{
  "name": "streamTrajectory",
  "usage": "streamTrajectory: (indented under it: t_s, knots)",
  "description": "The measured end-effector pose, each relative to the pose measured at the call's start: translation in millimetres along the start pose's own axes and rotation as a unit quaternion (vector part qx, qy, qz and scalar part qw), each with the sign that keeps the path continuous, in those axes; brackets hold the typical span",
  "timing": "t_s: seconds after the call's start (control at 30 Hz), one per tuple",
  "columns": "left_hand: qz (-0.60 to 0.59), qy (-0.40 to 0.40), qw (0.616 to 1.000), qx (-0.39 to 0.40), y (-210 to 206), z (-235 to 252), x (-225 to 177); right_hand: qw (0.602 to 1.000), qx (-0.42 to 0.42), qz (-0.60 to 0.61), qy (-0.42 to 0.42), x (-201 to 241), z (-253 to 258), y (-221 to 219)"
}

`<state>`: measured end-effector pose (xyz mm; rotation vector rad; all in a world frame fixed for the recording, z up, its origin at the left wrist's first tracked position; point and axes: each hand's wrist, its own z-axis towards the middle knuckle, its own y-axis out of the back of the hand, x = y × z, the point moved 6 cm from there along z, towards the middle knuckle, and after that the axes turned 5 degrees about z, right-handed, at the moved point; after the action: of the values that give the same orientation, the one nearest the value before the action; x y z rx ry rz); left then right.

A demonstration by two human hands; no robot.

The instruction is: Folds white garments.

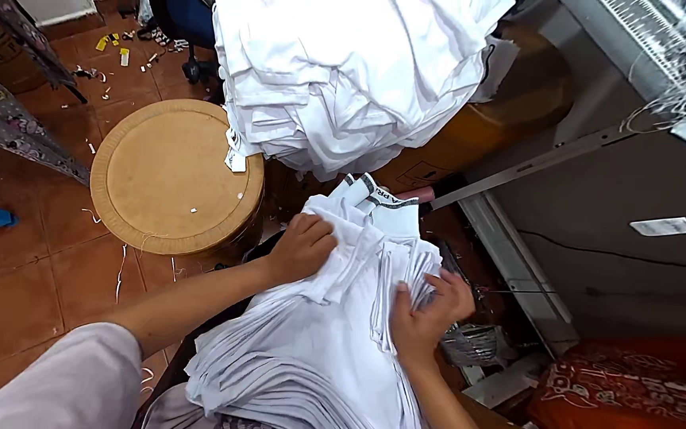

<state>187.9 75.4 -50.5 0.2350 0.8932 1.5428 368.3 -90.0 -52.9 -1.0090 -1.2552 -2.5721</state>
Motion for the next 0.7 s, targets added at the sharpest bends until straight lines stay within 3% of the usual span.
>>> streamTrajectory:
  t_s: [0.1,0.17,0.23,0.3,0.4,0.47,0.53,0.57,0.7]
  knots:
    - [-0.067,-0.072,0.992,0.079,19.6,-29.0,-4.2,0.963,-0.066,0.12,-0.234,-20.9,-24.1,13.8]
    - [-0.091,-0.151,0.973,0.15,32.9,-43.8,-9.1,0.939,-0.055,0.233,-0.248,-24.3,-44.4,18.7]
    - [-0.076,-0.222,0.95,0.206,45.7,-55.3,-8.6,0.948,0.014,0.261,-0.18,-31.2,-65.4,31.8]
    - [-0.074,-0.272,0.917,0.281,51.8,-67.0,-0.7,0.974,0.142,0.178,-0.023,-40.3,-80.1,47.1]
    - [-0.118,-0.303,0.879,0.349,52.2,-80.9,8.3,0.931,0.292,0.017,0.217,-52.0,-91.2,56.0]
    - [-0.154,-0.316,0.872,0.341,46.9,-91.1,10.9,0.909,0.339,-0.01,0.241,-56.9,-93.2,53.5]
    - [-0.193,-0.313,0.868,0.333,42.3,-101.9,7.9,0.914,0.359,0.042,0.185,-58.7,-94.5,49.9]
    - [-0.202,-0.309,0.869,0.33,42.6,-101.7,3.7,0.916,0.341,0.083,0.195,-59.3,-95.3,47.1]
    - [-0.202,-0.263,0.883,0.333,43.5,-87.2,-14.1,0.899,0.279,0.06,0.332,-51.8,-95.0,33.2]
